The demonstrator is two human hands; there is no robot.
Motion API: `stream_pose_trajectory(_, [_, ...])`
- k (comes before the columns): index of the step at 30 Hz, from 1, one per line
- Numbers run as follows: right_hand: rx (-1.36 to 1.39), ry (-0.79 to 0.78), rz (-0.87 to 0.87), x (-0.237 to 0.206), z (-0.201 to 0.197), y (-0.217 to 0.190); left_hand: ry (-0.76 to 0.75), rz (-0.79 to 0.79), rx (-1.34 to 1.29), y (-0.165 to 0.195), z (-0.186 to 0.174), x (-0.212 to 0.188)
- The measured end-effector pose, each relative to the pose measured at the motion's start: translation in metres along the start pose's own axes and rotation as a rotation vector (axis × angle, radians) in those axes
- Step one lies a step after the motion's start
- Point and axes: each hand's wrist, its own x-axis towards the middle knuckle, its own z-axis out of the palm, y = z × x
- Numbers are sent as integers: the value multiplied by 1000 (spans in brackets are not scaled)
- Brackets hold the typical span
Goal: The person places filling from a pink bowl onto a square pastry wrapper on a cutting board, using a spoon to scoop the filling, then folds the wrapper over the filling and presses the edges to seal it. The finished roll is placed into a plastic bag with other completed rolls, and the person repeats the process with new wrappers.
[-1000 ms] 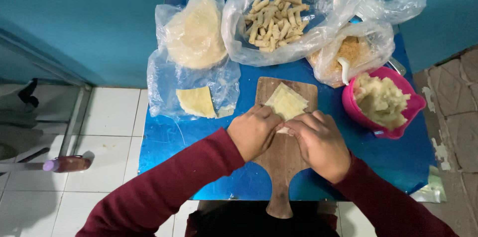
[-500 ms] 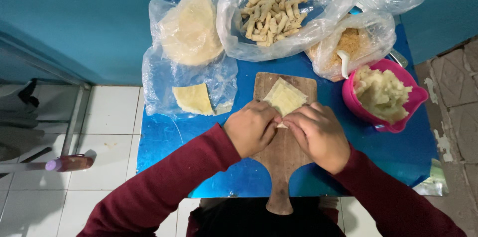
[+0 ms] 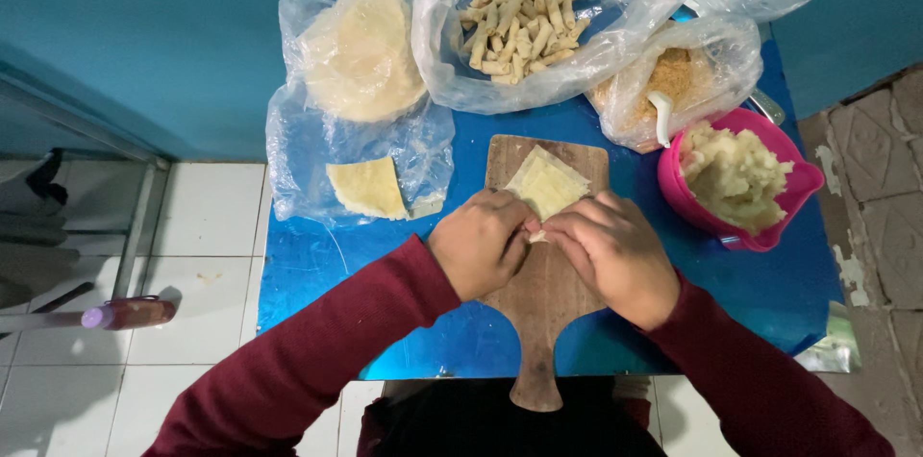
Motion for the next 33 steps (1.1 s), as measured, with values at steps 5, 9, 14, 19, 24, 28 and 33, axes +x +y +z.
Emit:
stream_pose_trajectory(5, [21,39,-23,-5,4,9,-13,-32,4,3,4,-1])
stream_pose_trajectory(9, [28,25,-4,-8,6,13,-29,-49,30,5,5,1])
stream_pose_trajectory(14, [25,51,10,-9,10,15,-24,-48,32,8,5,3])
stream_pose_trajectory(19, [83,44,55,-9,9,15,-16,-64,7,9,6,2])
stream_pose_trajectory(24, [71,61,45,-5,9,7,23,-79,44,6,7,0])
stream_pose_trajectory(28, [54,53,57,-1,11,5,54,-75,60,2,7,0])
stream_pose_trajectory(33, [67,75,94,-1,17,8,56,-22,87,1,6,-1])
